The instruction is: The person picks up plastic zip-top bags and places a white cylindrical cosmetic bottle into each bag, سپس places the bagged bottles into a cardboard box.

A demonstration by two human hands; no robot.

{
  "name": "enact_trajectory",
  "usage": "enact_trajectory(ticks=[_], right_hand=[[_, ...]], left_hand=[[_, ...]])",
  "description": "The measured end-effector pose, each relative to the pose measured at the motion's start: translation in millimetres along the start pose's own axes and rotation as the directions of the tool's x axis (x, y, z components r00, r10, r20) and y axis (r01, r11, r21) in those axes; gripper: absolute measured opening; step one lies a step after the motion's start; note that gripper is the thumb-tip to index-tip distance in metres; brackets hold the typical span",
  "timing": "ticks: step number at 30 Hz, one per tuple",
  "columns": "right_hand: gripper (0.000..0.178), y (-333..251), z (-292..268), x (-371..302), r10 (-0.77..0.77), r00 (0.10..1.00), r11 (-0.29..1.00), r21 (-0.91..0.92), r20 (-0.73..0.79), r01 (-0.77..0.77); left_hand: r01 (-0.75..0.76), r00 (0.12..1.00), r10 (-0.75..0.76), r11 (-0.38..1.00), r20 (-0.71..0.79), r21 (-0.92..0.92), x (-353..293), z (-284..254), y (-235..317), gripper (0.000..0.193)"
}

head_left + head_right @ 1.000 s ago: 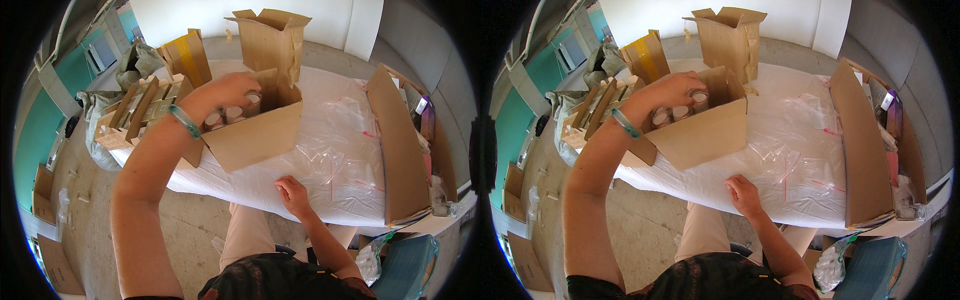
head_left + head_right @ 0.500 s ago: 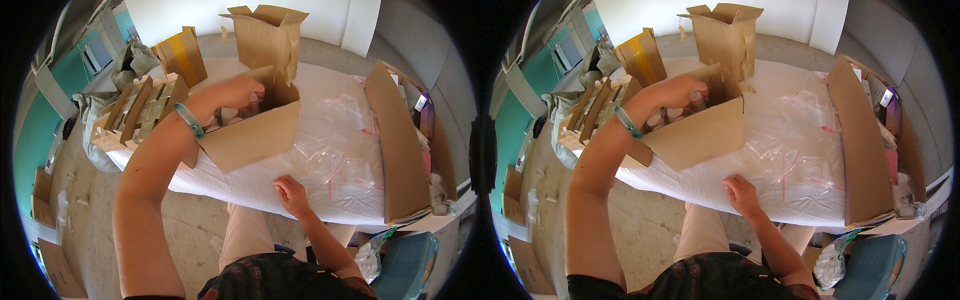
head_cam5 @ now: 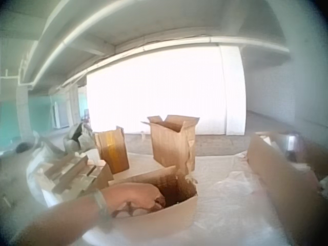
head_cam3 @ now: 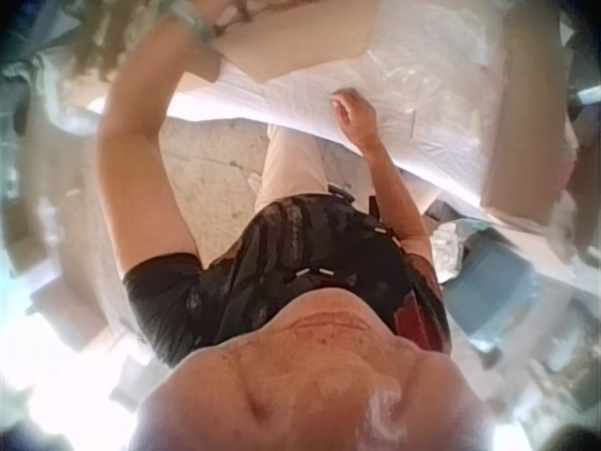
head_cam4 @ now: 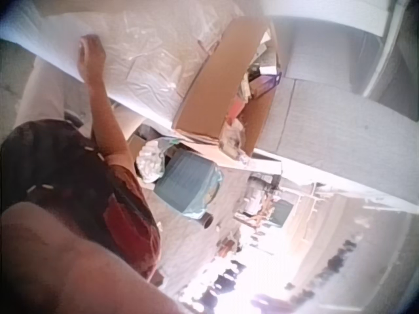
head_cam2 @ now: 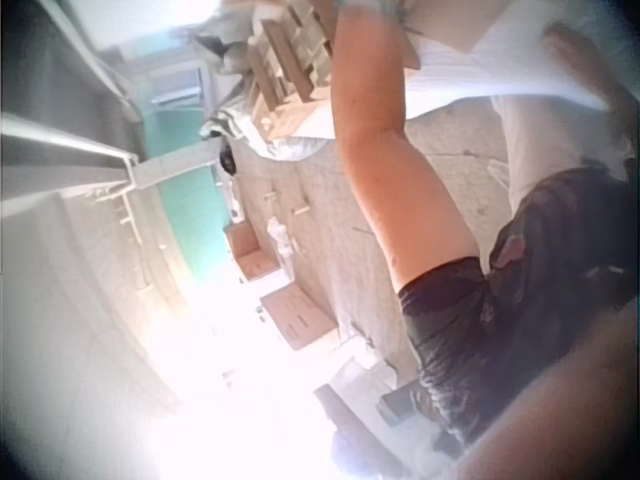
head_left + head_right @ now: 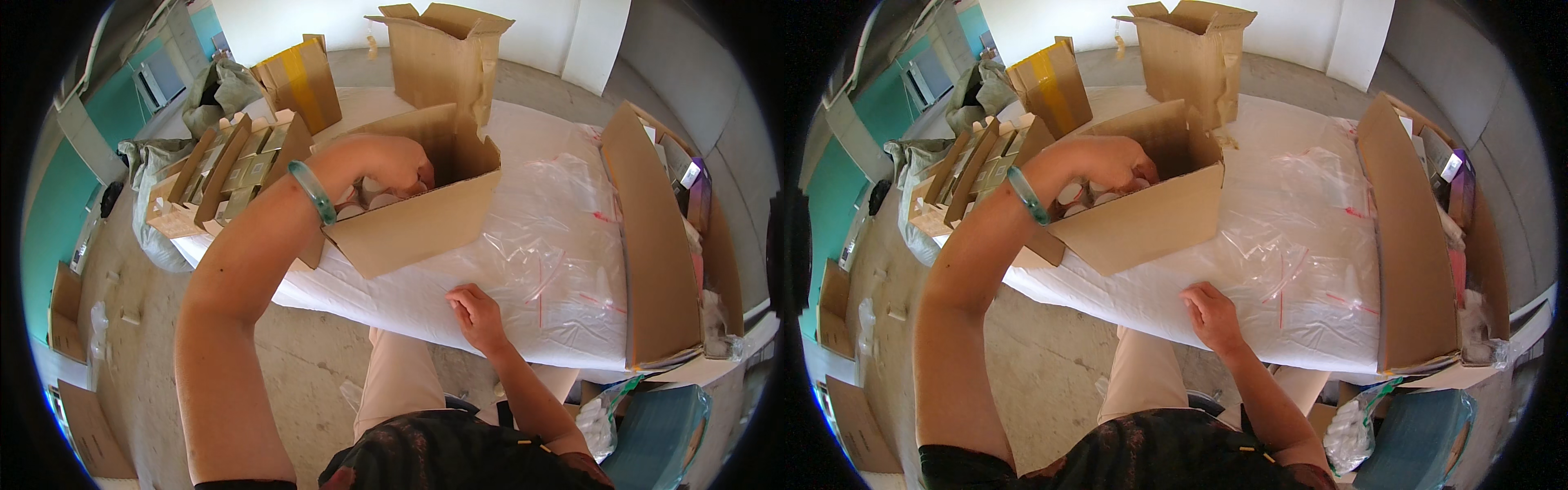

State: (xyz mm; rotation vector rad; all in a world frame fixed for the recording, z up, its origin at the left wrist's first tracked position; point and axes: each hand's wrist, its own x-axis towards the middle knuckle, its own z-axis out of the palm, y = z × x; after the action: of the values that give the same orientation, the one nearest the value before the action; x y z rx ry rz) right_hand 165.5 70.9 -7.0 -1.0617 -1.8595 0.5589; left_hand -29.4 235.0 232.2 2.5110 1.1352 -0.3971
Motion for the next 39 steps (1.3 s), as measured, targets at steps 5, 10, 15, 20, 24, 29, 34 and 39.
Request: enact_trajectory(ticks=[5, 10, 15, 20, 24, 29, 34, 39], right_hand=[[0.015, -2.3, 3.0, 1.2, -0.016, 1.0, 1.0, -0.001, -0.015, 0.016], [0.015, -1.1, 1.8, 0.8, 0.009, 1.0, 1.0, -0.003, -0.018, -0.009], [0.015, -3.7, 4.2, 1.1, 0.001, 1.0, 1.0, 0.003, -0.006, -0.001], [0.015, -0.5, 2.0, 0.1, -0.005, 1.0, 1.0, -0.007, -0.017, 0.005], [0.014, -2.7, 3.2, -1.1, -0.008, 1.0, 1.0, -0.014, -0.014, 0.008], [0.012, 1.3, 3.9, -4.1, -0.03, 0.999, 0.999, -0.045, -0.041, 0.028], [0.013, 4.4, 7.3, -4.1, -0.049, 0.998, 0.997, -0.06, -0.032, 0.047], [0.013, 8.5, 2.2, -8.9, -0.02, 0.999, 0.999, -0.051, -0.031, 0.019]], left_hand=[[-0.04, 0.991, 0.015, 0.98, -0.129, -0.195, -6.1, -11.2, -24.6, 0.031], [-0.016, 0.985, -0.019, 0.98, -0.171, -0.2, -13.1, -15.4, -28.2, 0.031], [-0.059, 0.953, 0.01, 0.986, -0.302, -0.153, -18.3, -3.4, -52.9, 0.027], [0.1, 0.971, -0.118, 0.99, -0.208, -0.095, -19.3, -4.8, -49.0, 0.023], [0.067, 0.973, -0.064, 0.998, -0.221, 0.006, -29.1, -6.5, -46.6, 0.024], [0.03, 0.952, -0.005, 0.997, -0.305, 0.076, -34.4, -4.6, -33.2, 0.029], [-0.067, 0.866, 0.056, 0.998, -0.496, -0.004, -60.0, -0.6, -33.4, 0.034], [-0.341, 0.599, 0.169, 0.938, -0.783, -0.059, -79.8, 5.2, 44.9, 0.024]])
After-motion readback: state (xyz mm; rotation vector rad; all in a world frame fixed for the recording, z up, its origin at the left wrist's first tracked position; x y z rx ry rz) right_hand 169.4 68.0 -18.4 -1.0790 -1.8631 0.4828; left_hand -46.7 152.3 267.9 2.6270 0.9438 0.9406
